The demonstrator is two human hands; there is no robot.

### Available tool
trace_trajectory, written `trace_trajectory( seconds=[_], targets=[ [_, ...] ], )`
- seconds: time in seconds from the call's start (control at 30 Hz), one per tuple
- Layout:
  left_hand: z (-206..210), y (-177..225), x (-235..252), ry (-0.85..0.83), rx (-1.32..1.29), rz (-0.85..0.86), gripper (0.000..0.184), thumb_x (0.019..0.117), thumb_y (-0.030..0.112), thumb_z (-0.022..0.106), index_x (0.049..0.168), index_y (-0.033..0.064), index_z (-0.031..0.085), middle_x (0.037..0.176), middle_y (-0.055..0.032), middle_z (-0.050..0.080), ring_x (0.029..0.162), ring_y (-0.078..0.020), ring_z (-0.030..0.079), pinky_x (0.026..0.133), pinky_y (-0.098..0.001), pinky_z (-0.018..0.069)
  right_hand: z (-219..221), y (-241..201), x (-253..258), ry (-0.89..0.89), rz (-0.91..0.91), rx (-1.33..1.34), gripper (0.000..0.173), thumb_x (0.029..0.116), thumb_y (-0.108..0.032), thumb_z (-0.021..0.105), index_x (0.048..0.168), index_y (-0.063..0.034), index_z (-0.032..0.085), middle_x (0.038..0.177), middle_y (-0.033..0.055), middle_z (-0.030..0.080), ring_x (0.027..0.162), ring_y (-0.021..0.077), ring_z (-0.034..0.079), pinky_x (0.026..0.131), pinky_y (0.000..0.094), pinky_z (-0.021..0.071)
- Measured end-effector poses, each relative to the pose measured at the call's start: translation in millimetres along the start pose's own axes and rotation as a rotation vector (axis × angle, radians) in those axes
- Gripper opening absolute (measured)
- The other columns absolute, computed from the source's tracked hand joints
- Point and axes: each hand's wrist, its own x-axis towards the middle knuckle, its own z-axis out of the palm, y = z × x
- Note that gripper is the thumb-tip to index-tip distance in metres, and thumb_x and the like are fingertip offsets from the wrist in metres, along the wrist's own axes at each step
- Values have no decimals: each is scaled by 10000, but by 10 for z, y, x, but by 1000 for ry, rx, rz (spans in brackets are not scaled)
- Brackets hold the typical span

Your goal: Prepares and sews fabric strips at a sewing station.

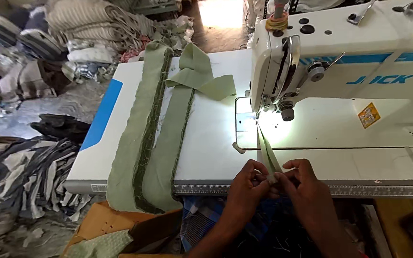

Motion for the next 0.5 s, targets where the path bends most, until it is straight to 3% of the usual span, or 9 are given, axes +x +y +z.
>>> trace_trajectory(
  seconds=[0.03, 0.1, 0.23, 0.4, 0.5],
  targets=[
    [7, -14, -6, 12, 36, 7, 162, 978, -6, 638, 1129, 17, 584, 925, -152, 702, 733, -248, 738, 692, -368, 654, -15, -16, 11, -8, 20, -26, 247, 992, -272, 676, 1194, -146, 612, 752, -26, 683, 579, 122, 640, 506, 348, 544],
    [19, -14, -20, 38, 85, 9, 143, 979, 4, 640, 1119, 27, 624, 903, -133, 709, 723, -233, 738, 682, -362, 655, 9, -32, 7, 46, -65, -90, 174, 984, -240, 669, 1106, -117, 661, 761, -13, 666, 596, 118, 629, 512, 330, 529],
    [-8, 58, -46, 90, 162, 24, 407, 943, 52, 710, 1292, 144, 523, 846, -77, 700, 640, -178, 679, 570, -301, 589, 114, -18, -95, 127, -343, -62, 207, 1001, -221, 610, 1093, -97, 747, 1012, 47, 664, 884, 129, 651, 728, 269, 572],
    [-62, 111, -99, 58, 104, 14, 443, 951, 12, 687, 1318, 139, 475, 914, -104, 707, 682, -210, 705, 590, -314, 610, 80, 21, -92, 80, -386, -15, 208, 1006, -218, 621, 1133, -125, 756, 1055, 28, 643, 890, 72, 636, 720, 207, 556],
    [-27, 111, -132, 68, 163, 16, 402, 959, 28, 683, 1291, 139, 485, 906, -95, 699, 659, -205, 689, 562, -312, 596, 39, 51, -22, 46, -353, 27, 174, 987, -203, 634, 1087, -112, 743, 1028, 20, 653, 857, 57, 640, 706, 200, 559]
  ],
)
